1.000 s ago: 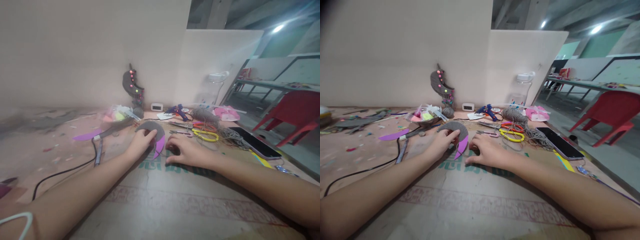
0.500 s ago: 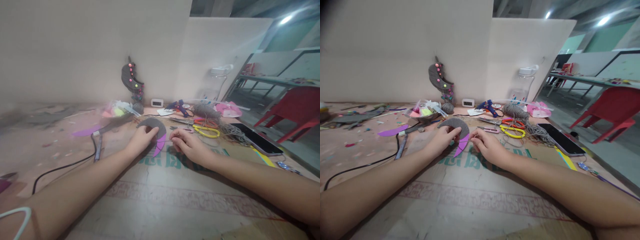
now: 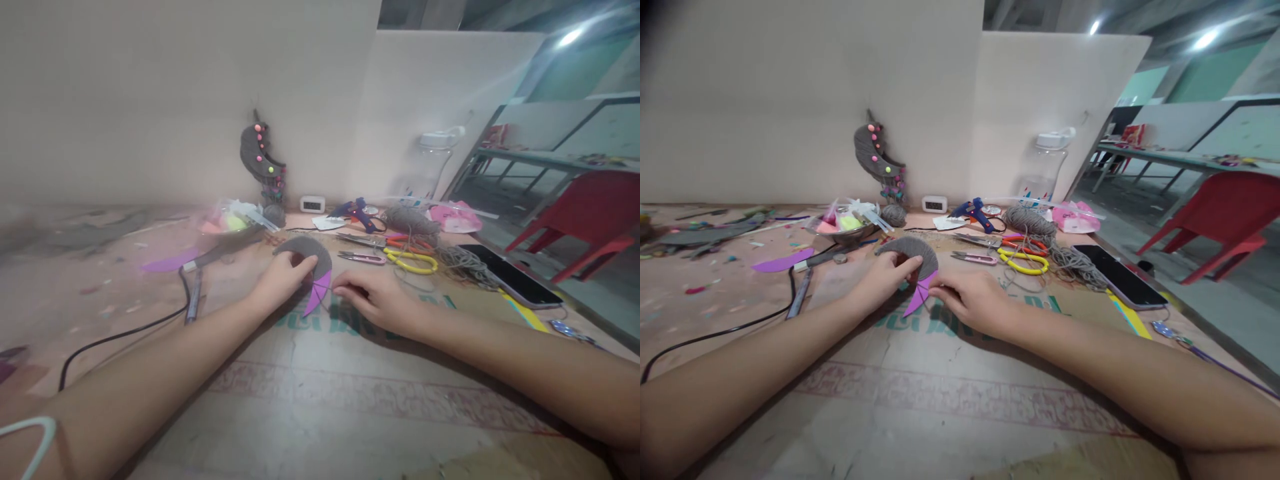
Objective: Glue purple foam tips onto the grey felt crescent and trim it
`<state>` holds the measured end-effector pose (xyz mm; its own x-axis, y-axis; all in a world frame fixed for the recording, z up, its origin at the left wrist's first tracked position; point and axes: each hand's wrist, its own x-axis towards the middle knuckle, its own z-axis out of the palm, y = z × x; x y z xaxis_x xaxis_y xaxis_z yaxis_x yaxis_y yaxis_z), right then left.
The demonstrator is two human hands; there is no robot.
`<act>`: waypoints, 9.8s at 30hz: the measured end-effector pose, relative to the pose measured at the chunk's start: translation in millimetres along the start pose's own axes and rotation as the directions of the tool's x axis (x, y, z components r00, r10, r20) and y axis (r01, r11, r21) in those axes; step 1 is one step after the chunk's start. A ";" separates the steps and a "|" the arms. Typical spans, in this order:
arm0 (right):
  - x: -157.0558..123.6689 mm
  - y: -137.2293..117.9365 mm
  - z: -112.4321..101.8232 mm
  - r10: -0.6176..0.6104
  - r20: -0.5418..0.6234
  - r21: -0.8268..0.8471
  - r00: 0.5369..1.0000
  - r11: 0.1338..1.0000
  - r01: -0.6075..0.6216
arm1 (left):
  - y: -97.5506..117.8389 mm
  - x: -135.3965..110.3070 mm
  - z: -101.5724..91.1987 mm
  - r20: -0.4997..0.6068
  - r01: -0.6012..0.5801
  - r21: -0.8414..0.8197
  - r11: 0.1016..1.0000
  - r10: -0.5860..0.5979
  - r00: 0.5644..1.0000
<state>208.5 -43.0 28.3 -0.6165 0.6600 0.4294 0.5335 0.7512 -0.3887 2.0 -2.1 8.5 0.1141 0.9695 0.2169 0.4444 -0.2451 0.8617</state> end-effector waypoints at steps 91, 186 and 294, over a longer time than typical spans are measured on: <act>9.2 22.8 3.2 0.423 -0.009 0.279 0.906 0.871 -0.404 | 7.3 -7.8 -3.5 0.171 0.009 -0.023 1.000 -0.005 0.985; 8.3 17.8 3.1 0.347 -0.030 0.354 0.937 0.881 -0.315 | 12.6 -26.8 8.8 0.183 -0.330 0.094 0.939 0.309 0.933; 11.0 24.6 9.0 0.418 -0.021 0.463 0.908 0.809 -0.362 | 2.4 -7.5 3.0 -0.085 -0.124 -0.264 0.956 0.105 0.991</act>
<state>209.6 -17.4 16.1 -0.3249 0.9137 0.2443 0.3867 0.3640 -0.8473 4.9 -10.0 7.6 0.0839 0.9350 0.3446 0.1761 -0.3543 0.9184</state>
